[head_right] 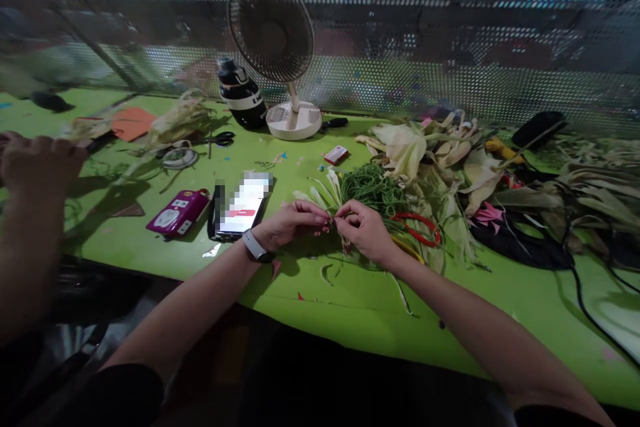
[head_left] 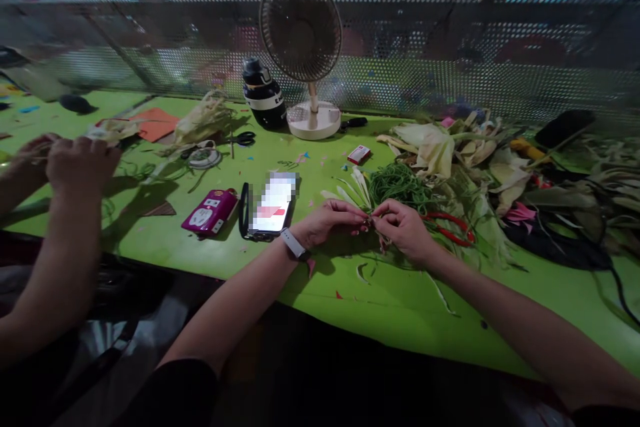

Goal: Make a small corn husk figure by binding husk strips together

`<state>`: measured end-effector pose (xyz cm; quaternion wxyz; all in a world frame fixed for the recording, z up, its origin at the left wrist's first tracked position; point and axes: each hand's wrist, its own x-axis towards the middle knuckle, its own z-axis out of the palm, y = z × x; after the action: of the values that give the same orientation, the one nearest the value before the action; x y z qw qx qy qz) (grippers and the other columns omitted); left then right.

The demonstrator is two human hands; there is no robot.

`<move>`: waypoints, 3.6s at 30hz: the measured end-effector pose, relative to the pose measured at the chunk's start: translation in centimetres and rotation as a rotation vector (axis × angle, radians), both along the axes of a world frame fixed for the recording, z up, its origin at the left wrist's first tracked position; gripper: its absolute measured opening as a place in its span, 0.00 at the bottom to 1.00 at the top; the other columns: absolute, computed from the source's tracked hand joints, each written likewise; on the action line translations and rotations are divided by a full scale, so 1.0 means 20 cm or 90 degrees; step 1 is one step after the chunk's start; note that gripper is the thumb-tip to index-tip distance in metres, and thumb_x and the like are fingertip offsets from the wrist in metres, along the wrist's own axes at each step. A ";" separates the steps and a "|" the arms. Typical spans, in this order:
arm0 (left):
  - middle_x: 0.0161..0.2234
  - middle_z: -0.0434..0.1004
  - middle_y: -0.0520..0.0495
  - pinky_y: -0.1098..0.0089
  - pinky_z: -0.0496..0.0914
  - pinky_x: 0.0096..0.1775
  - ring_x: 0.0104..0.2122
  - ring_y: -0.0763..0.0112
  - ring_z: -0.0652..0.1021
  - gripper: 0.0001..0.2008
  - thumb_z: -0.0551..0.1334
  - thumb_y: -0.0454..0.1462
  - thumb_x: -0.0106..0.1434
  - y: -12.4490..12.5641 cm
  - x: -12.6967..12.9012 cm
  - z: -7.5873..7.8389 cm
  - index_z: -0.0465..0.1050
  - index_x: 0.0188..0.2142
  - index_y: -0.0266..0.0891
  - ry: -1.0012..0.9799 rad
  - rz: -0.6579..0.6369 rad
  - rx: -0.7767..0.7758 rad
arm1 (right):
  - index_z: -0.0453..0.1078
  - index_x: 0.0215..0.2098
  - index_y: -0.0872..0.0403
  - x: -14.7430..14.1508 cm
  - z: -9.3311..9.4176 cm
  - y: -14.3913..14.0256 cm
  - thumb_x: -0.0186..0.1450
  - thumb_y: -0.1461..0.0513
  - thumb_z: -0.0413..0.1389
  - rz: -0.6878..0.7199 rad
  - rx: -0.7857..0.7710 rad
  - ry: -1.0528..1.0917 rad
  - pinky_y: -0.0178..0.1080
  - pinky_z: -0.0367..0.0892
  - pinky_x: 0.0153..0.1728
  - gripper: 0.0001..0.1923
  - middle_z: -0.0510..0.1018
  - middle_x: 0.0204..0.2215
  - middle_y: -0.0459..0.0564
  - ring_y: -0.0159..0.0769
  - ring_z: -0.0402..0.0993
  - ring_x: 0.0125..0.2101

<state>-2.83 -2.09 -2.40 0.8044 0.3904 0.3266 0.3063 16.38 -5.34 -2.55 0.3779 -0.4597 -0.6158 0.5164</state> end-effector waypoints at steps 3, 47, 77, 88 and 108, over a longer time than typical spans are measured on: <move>0.25 0.81 0.47 0.76 0.74 0.32 0.25 0.76 0.79 0.10 0.73 0.33 0.44 0.00 0.00 0.00 0.80 0.29 0.33 0.018 0.009 0.007 | 0.63 0.32 0.53 0.00 -0.01 0.00 0.59 0.58 0.55 -0.001 0.000 0.001 0.30 0.61 0.15 0.07 0.69 0.16 0.38 0.26 0.63 0.13; 0.40 0.81 0.48 0.65 0.72 0.49 0.40 0.69 0.79 0.12 0.67 0.35 0.54 -0.10 0.07 -0.02 0.77 0.40 0.44 0.330 0.247 0.583 | 0.61 0.24 0.53 -0.02 -0.03 0.07 0.63 0.52 0.50 -0.048 0.164 -0.087 0.32 0.52 0.23 0.15 0.60 0.18 0.41 0.28 0.54 0.22; 0.35 0.80 0.50 0.78 0.71 0.36 0.36 0.76 0.79 0.10 0.65 0.36 0.56 -0.04 0.06 0.05 0.76 0.39 0.40 0.028 0.366 0.145 | 0.59 0.28 0.51 0.04 0.09 0.12 0.66 0.50 0.46 -0.129 0.309 -0.178 0.37 0.61 0.33 0.16 0.67 0.26 0.47 0.34 0.64 0.28; 0.25 0.72 0.51 0.88 0.64 0.20 0.22 0.85 0.74 0.12 0.51 0.26 0.65 -0.03 0.12 0.21 0.72 0.41 0.35 -0.399 0.366 -0.229 | 0.62 0.29 0.53 -0.16 0.23 0.18 0.56 0.49 0.60 -0.039 -0.063 0.326 0.30 0.46 0.14 0.18 0.63 0.16 0.38 0.22 0.50 0.12; 0.17 0.67 0.56 0.81 0.50 0.17 0.14 0.85 0.60 0.28 0.55 0.24 0.55 0.11 0.05 0.37 0.68 0.55 0.38 -0.102 0.253 0.064 | 0.62 0.25 0.54 -0.04 0.40 0.32 0.59 0.45 0.56 0.103 0.053 -0.027 0.31 0.45 0.14 0.21 0.57 0.13 0.37 0.23 0.50 0.14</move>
<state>-1.77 0.10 4.90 0.7314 0.3323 0.3161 0.5046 15.51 1.01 5.52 0.3405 -0.4034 -0.6795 0.5096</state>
